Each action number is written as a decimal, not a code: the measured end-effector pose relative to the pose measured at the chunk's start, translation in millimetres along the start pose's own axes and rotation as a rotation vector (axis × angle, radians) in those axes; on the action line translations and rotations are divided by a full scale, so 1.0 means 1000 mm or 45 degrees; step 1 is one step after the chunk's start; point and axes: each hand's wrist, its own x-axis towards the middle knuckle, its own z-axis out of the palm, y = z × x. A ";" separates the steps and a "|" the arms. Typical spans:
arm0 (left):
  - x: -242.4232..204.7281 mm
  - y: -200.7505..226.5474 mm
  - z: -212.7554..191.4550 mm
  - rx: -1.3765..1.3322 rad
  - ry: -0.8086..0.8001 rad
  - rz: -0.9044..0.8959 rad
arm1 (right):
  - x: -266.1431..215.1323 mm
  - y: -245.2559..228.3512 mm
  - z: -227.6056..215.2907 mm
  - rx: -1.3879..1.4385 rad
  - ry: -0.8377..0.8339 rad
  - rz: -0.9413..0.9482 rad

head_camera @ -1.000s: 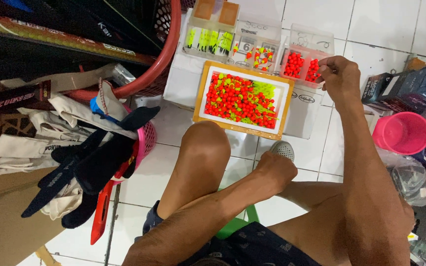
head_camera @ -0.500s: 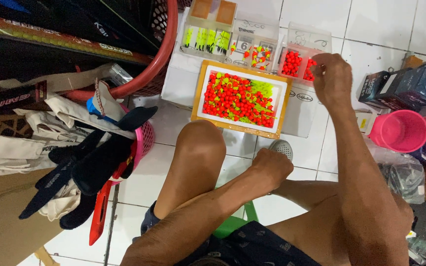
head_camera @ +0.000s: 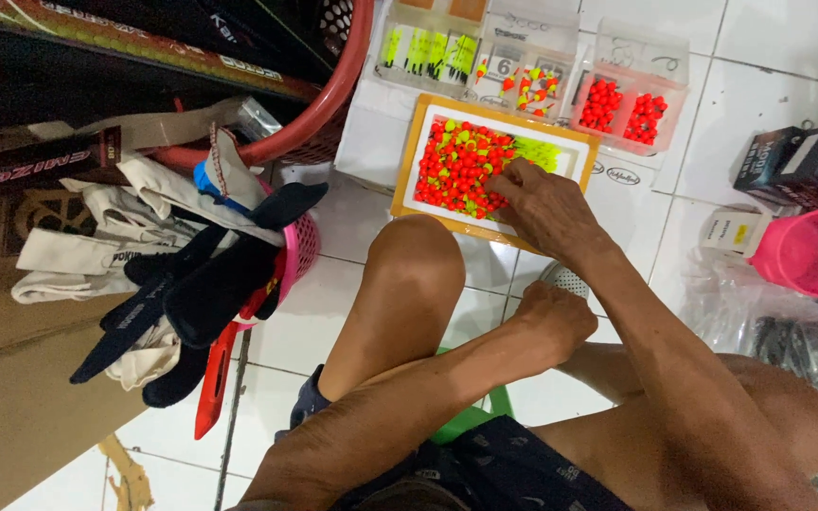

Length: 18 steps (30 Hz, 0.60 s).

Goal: Assembling fishing lures by threading small red and yellow beads onto a line.

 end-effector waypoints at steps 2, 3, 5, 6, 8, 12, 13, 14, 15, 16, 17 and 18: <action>0.005 -0.004 0.011 -0.046 0.041 0.008 | 0.000 0.002 0.004 -0.067 -0.008 -0.008; 0.008 -0.005 0.017 -0.090 0.088 0.023 | -0.001 0.004 0.005 -0.144 -0.017 -0.012; 0.009 -0.004 0.016 -0.067 0.068 0.010 | -0.001 0.006 0.008 -0.113 -0.022 -0.007; 0.010 -0.004 0.016 -0.041 0.055 -0.001 | -0.001 0.008 0.008 -0.089 -0.027 -0.003; 0.012 -0.003 0.013 -0.051 0.025 -0.001 | -0.003 0.015 0.012 -0.067 -0.005 0.002; 0.023 0.006 0.017 0.002 -0.034 -0.037 | 0.001 0.036 0.033 -0.131 0.006 0.013; 0.028 0.009 0.020 0.003 -0.029 -0.054 | -0.001 0.040 0.034 -0.128 0.009 -0.005; 0.032 0.011 0.024 0.008 -0.078 -0.063 | -0.002 0.044 0.034 -0.031 0.052 0.022; 0.038 0.013 0.027 0.011 -0.123 -0.071 | -0.003 0.049 0.034 0.063 0.091 0.047; 0.042 0.011 0.026 0.009 -0.115 -0.089 | -0.002 0.048 0.029 0.063 0.091 0.028; 0.046 0.011 0.027 0.006 -0.128 -0.093 | -0.004 0.048 0.025 0.118 0.093 0.066; 0.050 0.010 0.027 0.002 -0.141 -0.098 | -0.006 0.049 0.020 0.172 0.096 0.103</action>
